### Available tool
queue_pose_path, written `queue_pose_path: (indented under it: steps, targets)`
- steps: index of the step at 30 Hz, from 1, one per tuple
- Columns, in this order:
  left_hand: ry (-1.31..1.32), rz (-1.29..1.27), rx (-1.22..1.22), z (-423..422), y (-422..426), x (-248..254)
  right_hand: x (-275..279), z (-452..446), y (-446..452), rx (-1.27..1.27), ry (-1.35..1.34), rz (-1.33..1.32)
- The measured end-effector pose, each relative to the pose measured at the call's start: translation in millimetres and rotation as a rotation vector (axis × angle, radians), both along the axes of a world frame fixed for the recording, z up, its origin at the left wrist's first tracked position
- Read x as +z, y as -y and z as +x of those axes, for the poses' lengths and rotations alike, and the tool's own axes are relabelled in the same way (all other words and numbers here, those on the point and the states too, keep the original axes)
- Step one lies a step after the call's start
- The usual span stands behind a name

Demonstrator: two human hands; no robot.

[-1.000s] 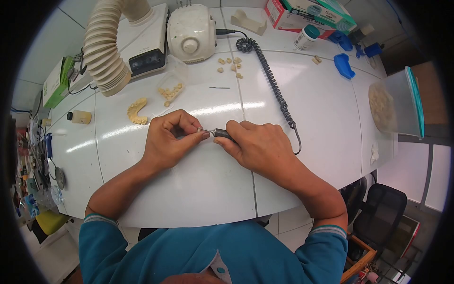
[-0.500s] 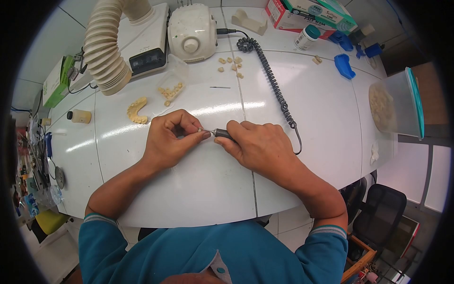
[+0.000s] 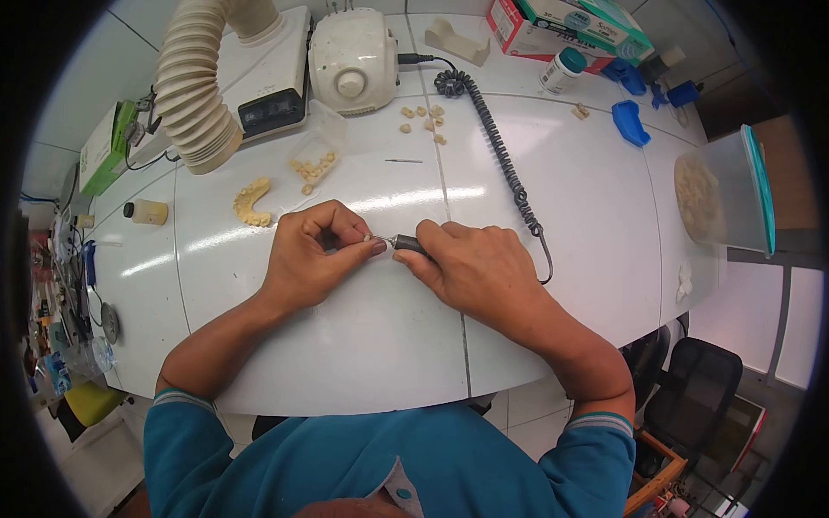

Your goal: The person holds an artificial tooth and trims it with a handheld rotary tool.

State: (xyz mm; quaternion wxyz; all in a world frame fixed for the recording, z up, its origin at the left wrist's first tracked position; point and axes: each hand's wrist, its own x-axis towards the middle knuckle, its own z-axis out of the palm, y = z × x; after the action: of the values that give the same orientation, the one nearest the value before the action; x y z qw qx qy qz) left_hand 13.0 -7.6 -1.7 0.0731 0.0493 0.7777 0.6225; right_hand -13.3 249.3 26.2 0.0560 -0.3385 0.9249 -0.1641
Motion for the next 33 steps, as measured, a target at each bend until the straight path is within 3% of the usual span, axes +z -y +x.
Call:
queue_pose_path:
  steps: [33]
  targets:
    - [-0.011, -0.012, -0.013, -0.7, 0.6, -0.1, 2.0, 1.1, -0.5, 0.004, 0.016, 0.005]
